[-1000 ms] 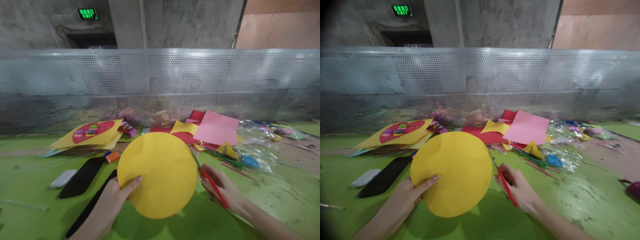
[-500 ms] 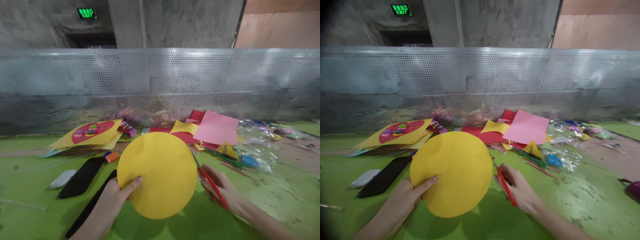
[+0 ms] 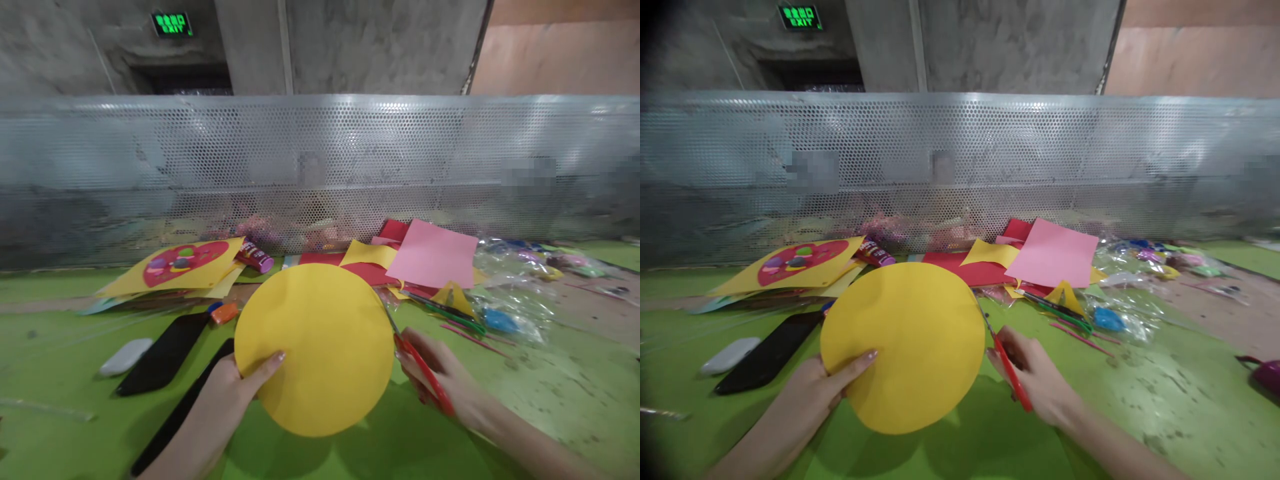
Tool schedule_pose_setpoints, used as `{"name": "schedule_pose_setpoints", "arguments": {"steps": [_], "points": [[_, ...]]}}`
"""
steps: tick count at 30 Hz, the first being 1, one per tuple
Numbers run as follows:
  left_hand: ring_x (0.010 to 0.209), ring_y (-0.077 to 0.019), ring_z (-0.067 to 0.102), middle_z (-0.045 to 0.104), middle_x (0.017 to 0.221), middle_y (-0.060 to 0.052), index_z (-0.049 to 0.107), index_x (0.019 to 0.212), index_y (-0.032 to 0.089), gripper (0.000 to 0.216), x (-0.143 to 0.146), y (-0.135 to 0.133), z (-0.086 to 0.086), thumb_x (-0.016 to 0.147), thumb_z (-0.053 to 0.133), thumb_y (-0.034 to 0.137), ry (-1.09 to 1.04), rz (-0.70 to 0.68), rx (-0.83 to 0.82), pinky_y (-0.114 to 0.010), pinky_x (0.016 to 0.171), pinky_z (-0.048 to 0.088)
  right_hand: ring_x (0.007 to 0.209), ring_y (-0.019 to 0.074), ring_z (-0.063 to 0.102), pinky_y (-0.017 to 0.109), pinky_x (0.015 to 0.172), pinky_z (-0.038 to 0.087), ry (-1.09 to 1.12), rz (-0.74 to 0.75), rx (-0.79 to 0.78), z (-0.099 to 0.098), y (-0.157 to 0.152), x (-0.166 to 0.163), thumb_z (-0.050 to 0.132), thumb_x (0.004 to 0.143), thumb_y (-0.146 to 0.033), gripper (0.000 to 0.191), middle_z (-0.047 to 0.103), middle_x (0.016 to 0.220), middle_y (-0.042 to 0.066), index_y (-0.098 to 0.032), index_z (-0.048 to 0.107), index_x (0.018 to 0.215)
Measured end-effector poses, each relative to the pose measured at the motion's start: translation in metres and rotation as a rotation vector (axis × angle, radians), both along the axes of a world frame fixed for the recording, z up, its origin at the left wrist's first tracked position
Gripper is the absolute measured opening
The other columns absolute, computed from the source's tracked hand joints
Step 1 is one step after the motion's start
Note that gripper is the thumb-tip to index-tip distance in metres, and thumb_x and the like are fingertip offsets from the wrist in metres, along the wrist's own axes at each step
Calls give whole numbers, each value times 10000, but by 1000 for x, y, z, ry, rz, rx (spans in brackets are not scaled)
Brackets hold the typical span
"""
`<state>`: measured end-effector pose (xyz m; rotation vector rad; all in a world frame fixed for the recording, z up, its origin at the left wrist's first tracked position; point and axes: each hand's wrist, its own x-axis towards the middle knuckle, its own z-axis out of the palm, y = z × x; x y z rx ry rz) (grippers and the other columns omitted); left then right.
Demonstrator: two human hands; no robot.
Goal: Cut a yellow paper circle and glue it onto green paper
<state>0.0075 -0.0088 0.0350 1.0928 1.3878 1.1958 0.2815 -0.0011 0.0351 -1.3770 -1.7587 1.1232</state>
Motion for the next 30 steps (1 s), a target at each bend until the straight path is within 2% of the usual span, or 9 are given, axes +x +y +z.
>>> {"name": "schedule_pose_setpoints", "arguments": {"steps": [8, 16, 23, 30], "points": [[925, -280, 605, 679, 964, -111, 622, 923, 106, 428, -1, 0, 0, 621, 654, 408, -6, -10, 3, -335, 775, 510, 433, 61, 356, 180, 393, 313, -39, -17, 36, 2, -1, -1, 460, 808, -440, 261, 347, 536, -76, -196, 398, 736], [934, -281, 603, 680, 960, -112, 637, 925, 131, 400, -2, 0, 2, 617, 675, 383, -28, 0, -13, -373, 813, 491, 427, 57, 345, 179, 394, 299, -50, -13, 73, 2, -1, -1, 488, 805, -381, 223, 346, 541, -78, -199, 393, 719], [1000, -251, 571, 650, 1041, -95, 614, 984, 143, 397, -7, 1, 6, 669, 641, 383, 29, -59, -10, -329, 846, 474, 447, 69, 355, 182, 389, 298, -98, -26, 89, 7, -1, 0, 500, 785, -397, 247, 352, 541, -67, -196, 397, 686], [983, -253, 582, 657, 1024, -96, 625, 973, 133, 416, -7, 1, 5, 649, 651, 394, 67, -48, 5, -299, 792, 504, 436, 67, 349, 188, 385, 295, -115, -45, 106, 9, -3, -3, 514, 767, -414, 282, 348, 537, -71, -203, 365, 654]]}}
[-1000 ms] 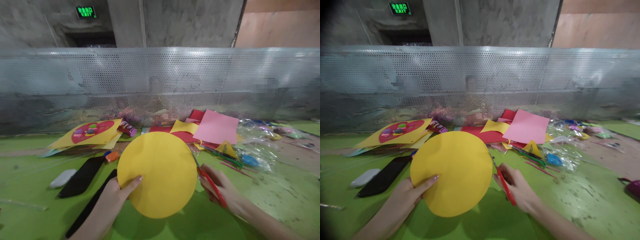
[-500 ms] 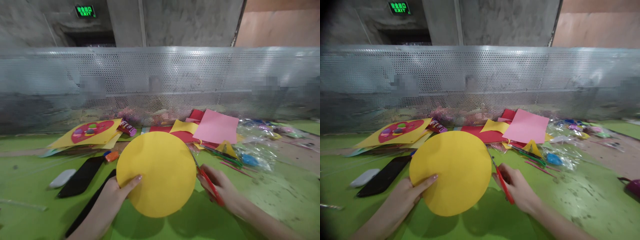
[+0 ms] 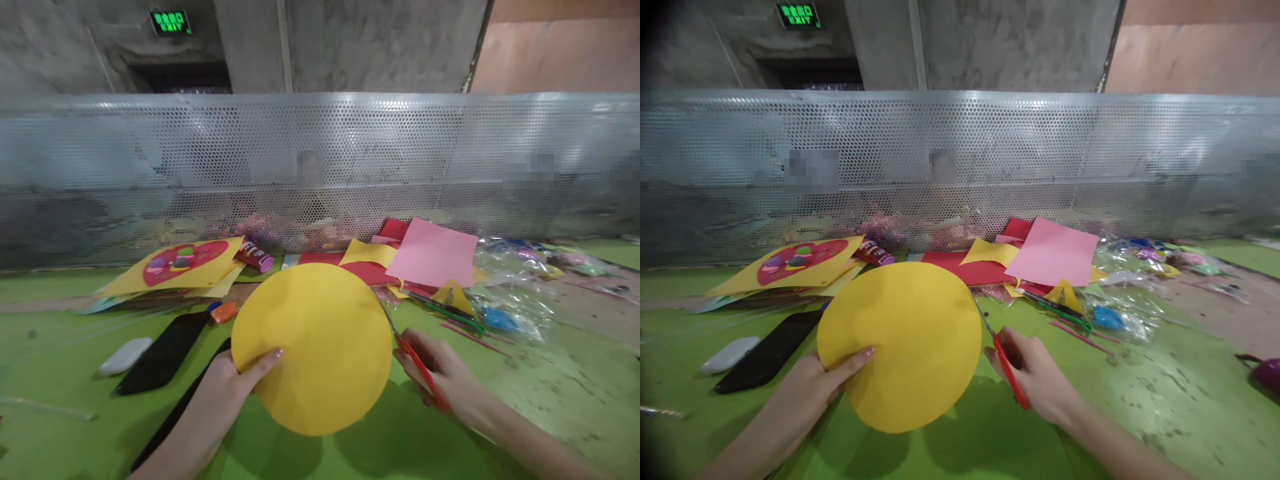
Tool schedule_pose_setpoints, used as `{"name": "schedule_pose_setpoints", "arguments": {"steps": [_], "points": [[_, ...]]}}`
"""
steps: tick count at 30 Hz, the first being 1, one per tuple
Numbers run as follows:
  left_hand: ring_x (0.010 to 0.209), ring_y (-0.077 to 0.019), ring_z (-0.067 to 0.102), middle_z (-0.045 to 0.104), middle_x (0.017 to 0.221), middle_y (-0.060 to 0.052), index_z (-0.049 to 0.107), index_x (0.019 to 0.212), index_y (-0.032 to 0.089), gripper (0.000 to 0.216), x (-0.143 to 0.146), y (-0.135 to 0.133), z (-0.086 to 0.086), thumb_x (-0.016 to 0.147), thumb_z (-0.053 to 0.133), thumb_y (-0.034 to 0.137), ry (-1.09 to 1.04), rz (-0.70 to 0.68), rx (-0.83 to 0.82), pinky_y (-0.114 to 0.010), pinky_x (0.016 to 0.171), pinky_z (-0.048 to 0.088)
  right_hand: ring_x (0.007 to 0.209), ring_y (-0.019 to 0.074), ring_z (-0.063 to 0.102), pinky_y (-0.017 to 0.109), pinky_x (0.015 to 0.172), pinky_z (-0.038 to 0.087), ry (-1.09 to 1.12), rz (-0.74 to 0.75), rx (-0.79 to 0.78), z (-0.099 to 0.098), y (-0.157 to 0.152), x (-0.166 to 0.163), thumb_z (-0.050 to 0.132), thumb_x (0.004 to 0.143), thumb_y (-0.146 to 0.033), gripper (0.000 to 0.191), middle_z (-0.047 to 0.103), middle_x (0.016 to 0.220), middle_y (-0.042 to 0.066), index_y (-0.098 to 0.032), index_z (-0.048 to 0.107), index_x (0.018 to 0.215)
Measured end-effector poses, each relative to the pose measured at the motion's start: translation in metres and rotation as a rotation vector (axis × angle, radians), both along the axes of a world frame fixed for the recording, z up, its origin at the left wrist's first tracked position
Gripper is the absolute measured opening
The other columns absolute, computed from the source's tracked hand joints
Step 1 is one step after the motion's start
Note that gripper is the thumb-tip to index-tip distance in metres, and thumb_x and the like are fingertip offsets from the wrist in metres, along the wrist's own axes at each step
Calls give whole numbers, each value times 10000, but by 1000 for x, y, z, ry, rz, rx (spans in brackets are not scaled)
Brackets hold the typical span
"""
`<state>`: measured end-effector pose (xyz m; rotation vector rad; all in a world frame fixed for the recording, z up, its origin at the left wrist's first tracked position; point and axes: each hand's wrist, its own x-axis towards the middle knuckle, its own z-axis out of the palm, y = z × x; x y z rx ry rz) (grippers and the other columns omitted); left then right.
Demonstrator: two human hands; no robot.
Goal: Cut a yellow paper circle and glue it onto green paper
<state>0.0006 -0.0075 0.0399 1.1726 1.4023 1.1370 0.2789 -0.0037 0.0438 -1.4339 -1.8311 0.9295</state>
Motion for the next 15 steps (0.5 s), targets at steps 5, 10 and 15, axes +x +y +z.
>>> {"name": "schedule_pose_setpoints", "arguments": {"steps": [5, 10, 15], "points": [[973, -250, 588, 666, 1007, -83, 633, 942, 138, 402, 0, -1, -1, 641, 658, 403, 55, 18, 7, -288, 784, 509, 431, 66, 349, 190, 383, 291, 1, -14, -8, 2, -1, -1, 514, 760, -425, 291, 346, 526, -75, -204, 358, 653], [989, -247, 580, 656, 1030, -76, 639, 938, 146, 385, -1, 0, 1, 648, 654, 399, 72, 23, 13, -287, 784, 511, 439, 67, 360, 187, 387, 294, -8, -5, -16, 2, 0, 0, 512, 764, -423, 286, 351, 535, -74, -202, 362, 659], [995, -247, 577, 649, 1043, -74, 639, 949, 149, 387, -4, 2, -3, 650, 653, 395, 71, 26, 36, -284, 788, 509, 443, 72, 366, 189, 383, 297, -7, -3, -31, 1, 1, 1, 498, 763, -469, 301, 365, 536, -67, -196, 402, 677]]}}
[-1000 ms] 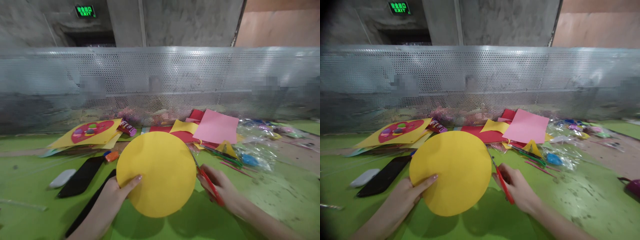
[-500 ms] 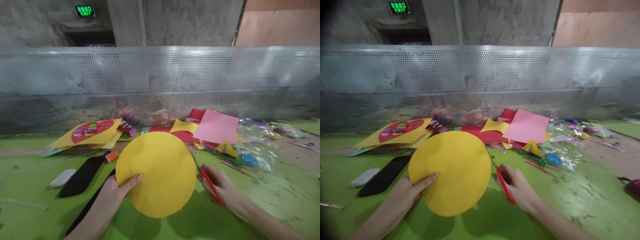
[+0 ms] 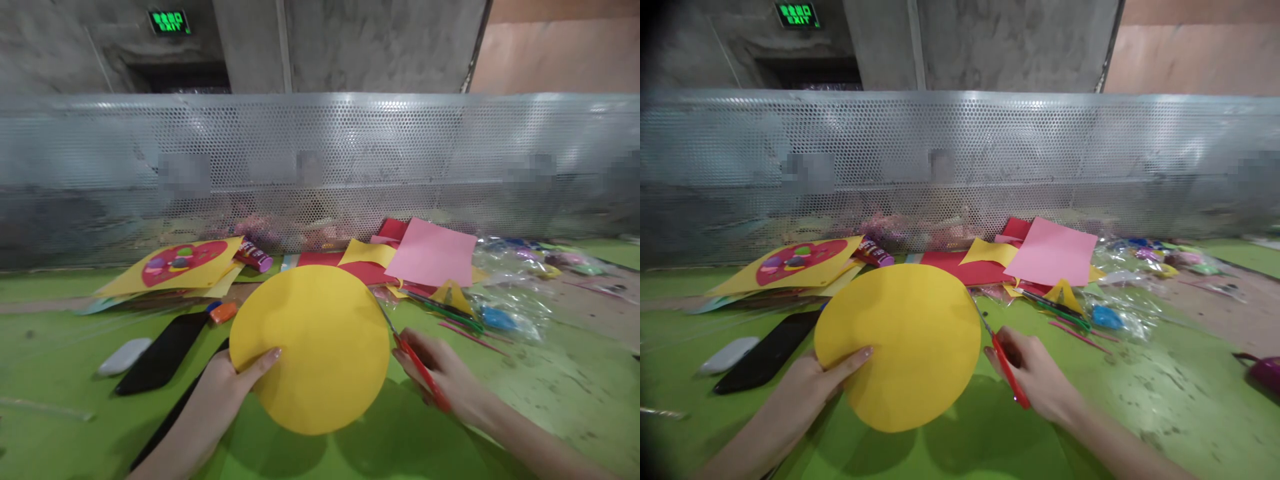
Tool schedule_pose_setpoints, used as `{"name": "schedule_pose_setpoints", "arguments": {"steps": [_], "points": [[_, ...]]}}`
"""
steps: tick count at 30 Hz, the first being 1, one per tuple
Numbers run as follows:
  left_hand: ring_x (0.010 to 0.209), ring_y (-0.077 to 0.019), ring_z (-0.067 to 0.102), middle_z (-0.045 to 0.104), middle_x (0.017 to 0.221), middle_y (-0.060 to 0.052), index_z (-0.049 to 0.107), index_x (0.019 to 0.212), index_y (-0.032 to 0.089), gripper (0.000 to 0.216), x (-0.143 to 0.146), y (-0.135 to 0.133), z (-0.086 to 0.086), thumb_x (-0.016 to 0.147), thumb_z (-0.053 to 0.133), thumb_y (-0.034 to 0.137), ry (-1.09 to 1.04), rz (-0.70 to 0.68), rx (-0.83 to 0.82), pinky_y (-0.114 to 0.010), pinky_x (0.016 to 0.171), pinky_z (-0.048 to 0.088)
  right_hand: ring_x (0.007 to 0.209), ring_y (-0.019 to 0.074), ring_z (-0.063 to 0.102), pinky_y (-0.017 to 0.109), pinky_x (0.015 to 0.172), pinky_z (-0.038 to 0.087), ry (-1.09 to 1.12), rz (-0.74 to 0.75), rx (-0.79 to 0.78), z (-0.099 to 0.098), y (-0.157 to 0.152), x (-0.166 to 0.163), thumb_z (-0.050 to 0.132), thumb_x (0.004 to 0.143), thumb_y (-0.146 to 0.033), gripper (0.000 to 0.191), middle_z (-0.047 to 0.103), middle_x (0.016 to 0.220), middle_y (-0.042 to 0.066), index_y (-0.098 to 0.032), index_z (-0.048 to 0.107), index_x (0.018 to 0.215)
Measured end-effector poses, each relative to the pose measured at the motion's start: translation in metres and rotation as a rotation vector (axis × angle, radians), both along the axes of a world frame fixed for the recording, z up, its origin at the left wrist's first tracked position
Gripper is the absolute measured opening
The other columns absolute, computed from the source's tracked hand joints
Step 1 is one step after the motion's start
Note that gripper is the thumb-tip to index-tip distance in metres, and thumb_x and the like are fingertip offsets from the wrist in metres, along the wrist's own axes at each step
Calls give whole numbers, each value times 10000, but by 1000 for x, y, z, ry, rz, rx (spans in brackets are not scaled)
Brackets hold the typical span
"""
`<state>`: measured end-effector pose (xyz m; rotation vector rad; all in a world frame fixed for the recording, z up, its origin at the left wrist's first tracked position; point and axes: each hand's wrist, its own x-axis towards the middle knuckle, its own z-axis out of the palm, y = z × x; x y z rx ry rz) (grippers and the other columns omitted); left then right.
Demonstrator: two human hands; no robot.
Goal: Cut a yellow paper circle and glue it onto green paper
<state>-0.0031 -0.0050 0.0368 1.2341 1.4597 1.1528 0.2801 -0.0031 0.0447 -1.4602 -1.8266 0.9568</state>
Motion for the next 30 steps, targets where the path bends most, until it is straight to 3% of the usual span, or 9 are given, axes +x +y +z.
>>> {"name": "schedule_pose_setpoints", "arguments": {"steps": [24, 30], "points": [[992, -250, 578, 675, 986, -78, 635, 936, 144, 396, 0, -3, 4, 648, 640, 417, 70, -21, 19, -288, 779, 512, 437, 65, 373, 186, 390, 298, -22, 36, 17, -3, 1, 2, 498, 787, -364, 260, 344, 537, -76, -199, 347, 654], [976, -255, 587, 616, 1088, -96, 641, 904, 131, 395, 2, -1, 6, 640, 630, 423, 101, -3, 28, -295, 776, 517, 435, 62, 364, 177, 381, 285, -11, 37, 6, -5, 3, 3, 492, 782, -359, 249, 339, 532, -76, -196, 357, 651]]}}
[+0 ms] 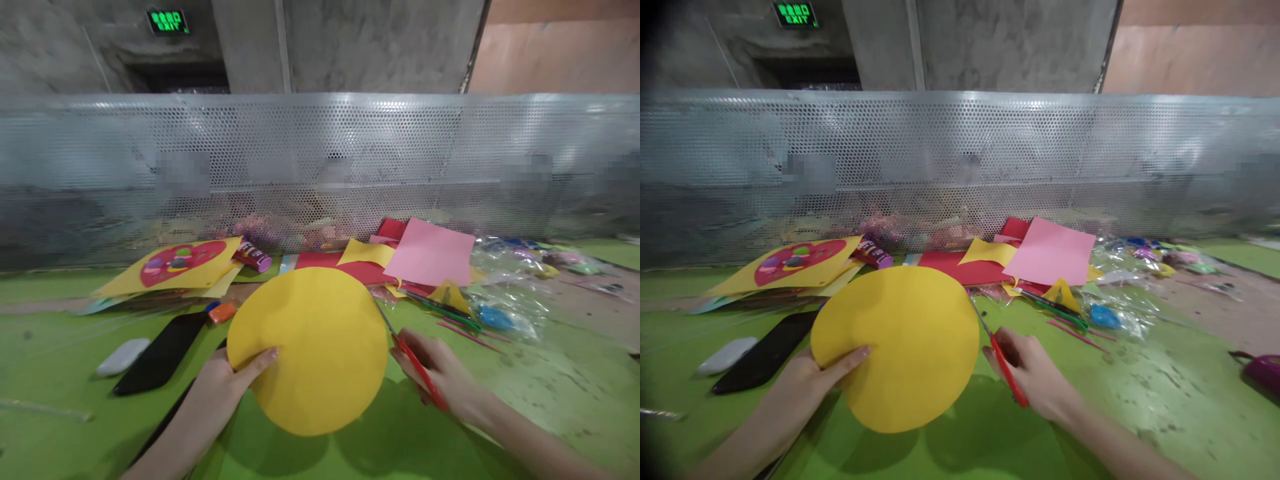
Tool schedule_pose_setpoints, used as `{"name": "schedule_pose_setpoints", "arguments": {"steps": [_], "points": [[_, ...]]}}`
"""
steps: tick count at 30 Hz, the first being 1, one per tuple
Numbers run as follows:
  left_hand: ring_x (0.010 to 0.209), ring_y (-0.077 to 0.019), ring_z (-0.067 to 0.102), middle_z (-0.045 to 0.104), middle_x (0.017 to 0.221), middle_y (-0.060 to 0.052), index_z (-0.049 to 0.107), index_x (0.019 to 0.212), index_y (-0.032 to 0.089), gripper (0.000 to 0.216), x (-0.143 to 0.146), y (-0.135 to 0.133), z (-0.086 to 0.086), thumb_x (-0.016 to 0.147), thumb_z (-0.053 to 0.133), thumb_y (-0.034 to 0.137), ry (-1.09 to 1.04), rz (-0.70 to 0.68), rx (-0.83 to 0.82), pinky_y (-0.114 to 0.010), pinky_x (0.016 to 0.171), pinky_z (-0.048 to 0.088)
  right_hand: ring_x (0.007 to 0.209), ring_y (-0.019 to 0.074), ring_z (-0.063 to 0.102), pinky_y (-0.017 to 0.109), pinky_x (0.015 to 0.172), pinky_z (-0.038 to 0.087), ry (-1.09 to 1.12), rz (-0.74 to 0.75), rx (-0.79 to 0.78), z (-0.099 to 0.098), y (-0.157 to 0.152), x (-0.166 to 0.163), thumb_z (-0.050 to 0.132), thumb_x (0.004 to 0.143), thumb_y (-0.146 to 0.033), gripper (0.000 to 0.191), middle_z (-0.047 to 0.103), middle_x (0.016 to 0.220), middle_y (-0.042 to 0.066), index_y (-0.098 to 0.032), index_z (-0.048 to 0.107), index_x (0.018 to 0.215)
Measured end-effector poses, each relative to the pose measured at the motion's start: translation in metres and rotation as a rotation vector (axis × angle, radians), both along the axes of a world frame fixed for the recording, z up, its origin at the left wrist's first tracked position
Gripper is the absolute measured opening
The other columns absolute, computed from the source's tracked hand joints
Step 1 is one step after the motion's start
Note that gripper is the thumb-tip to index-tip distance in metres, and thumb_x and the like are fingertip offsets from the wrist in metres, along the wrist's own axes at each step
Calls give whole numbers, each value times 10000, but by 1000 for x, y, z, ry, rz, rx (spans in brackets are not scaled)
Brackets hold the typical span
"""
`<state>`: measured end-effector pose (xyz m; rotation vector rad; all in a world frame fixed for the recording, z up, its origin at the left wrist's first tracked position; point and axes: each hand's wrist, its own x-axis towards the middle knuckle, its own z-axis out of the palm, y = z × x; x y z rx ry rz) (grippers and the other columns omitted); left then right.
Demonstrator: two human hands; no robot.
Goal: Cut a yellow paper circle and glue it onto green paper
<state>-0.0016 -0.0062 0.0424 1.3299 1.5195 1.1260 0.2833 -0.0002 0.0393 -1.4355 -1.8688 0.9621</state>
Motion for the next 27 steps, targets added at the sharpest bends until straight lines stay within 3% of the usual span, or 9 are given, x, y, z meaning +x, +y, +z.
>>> {"name": "schedule_pose_setpoints", "arguments": {"steps": [11, 27], "points": [[994, -231, 579, 675, 990, -63, 628, 923, 146, 375, -4, 0, -1, 675, 607, 426, 39, -53, -5, -273, 787, 508, 431, 65, 379, 192, 391, 299, -18, 12, 31, -2, 0, -1, 485, 794, -351, 239, 354, 559, -72, -201, 347, 669], [995, -246, 577, 630, 1071, -74, 649, 882, 153, 352, -4, 0, 2, 668, 609, 430, 79, -69, -7, -277, 785, 506, 437, 61, 363, 180, 380, 294, 4, -9, 32, -1, -1, -1, 506, 770, -394, 265, 354, 550, -68, -193, 376, 656]]}}
